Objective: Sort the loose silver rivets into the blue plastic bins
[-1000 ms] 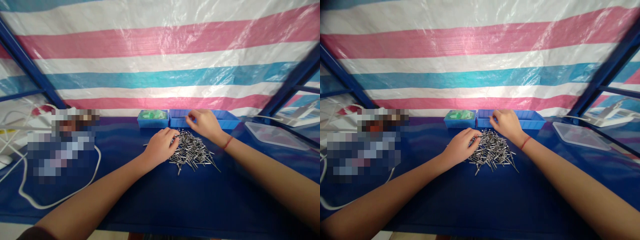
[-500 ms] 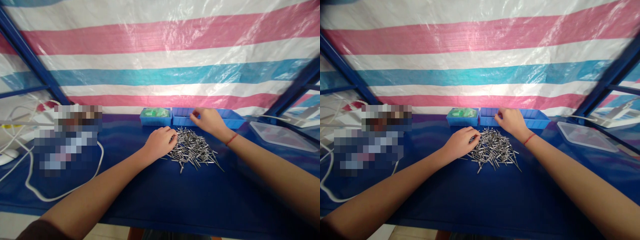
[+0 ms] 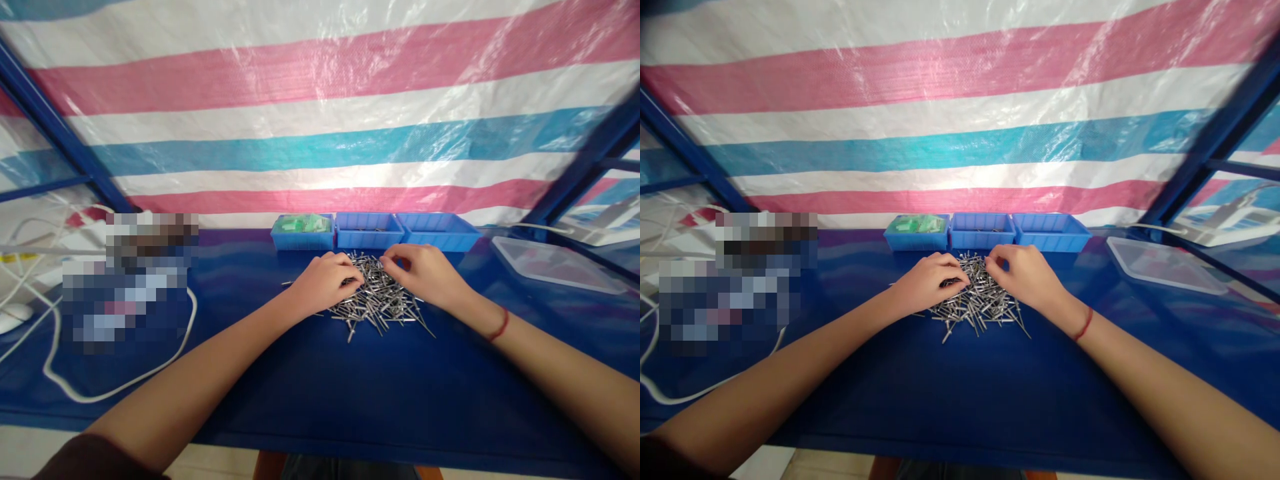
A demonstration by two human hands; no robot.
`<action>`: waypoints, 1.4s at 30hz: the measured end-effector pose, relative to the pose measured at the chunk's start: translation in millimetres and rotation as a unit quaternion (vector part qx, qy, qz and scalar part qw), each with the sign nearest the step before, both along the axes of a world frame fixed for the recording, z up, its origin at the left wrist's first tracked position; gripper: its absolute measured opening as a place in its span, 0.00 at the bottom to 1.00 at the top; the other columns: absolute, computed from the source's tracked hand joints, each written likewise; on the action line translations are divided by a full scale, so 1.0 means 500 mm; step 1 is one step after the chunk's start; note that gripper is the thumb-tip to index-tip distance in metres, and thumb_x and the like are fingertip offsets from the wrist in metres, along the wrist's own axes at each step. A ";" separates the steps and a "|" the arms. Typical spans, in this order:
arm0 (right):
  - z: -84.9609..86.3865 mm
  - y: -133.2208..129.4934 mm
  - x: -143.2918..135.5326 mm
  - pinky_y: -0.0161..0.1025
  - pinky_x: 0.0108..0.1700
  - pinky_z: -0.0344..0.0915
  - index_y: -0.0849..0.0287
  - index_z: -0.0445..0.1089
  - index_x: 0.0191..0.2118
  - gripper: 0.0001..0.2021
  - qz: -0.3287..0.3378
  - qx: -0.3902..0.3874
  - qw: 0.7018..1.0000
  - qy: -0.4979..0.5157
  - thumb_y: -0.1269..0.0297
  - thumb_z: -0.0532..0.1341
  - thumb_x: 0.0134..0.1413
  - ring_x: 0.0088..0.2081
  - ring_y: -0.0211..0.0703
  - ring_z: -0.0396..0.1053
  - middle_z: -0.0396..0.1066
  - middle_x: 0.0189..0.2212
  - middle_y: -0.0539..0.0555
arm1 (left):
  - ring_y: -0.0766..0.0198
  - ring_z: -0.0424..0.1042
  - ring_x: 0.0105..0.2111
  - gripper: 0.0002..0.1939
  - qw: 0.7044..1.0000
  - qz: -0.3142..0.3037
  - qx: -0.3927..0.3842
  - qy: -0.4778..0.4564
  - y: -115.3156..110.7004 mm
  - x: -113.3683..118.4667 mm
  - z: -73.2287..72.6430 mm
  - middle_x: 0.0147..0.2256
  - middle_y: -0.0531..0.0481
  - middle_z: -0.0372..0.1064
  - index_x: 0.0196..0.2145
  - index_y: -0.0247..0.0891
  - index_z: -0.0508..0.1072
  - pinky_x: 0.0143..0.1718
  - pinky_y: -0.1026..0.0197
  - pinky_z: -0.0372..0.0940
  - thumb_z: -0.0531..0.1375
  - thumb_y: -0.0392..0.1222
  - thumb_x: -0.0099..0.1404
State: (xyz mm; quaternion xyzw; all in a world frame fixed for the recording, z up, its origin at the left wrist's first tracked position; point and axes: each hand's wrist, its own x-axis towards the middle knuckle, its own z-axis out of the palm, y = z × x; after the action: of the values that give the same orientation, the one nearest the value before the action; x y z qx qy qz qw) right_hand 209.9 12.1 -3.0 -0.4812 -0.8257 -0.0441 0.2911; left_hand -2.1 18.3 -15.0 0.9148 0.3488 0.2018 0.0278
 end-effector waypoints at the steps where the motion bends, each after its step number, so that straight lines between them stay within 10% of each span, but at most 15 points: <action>1: 0.001 -0.003 -0.003 0.36 0.27 0.57 0.58 0.72 0.27 0.10 0.006 -0.005 1.000 0.009 0.65 0.56 0.54 0.22 0.38 0.67 0.73 0.23 0.49 | 0.61 0.67 0.40 0.10 1.000 0.000 -0.003 0.009 0.000 0.001 0.002 0.40 0.51 0.70 0.38 0.46 0.76 0.41 0.58 0.60 0.55 0.44 0.65; 22: -0.001 -0.035 -0.028 0.34 0.29 0.58 0.60 0.71 0.28 0.08 0.118 -0.044 0.992 0.025 0.71 0.55 0.54 0.23 0.35 0.65 0.71 0.23 0.49 | 0.60 0.65 0.39 0.10 0.981 0.021 0.137 0.134 -0.007 0.007 0.011 0.39 0.48 0.68 0.38 0.37 0.71 0.35 0.59 0.51 0.51 0.41 0.69; 42: -0.009 -0.045 -0.038 0.36 0.31 0.60 0.59 0.70 0.30 0.11 0.147 -0.043 0.986 0.066 0.64 0.53 0.61 0.26 0.37 0.66 0.71 0.26 0.51 | 0.64 0.70 0.36 0.05 0.993 -0.004 0.051 -0.108 -0.041 0.011 0.033 0.36 0.51 0.73 0.39 0.38 0.69 0.39 0.60 0.60 0.55 0.38 0.66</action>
State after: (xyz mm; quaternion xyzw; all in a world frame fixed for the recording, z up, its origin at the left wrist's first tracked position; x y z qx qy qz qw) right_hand 191.1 -10.3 -7.6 -0.3685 -0.8675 0.0666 0.3273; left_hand 3.3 -2.2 1.7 0.8892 0.3290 0.3172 0.0197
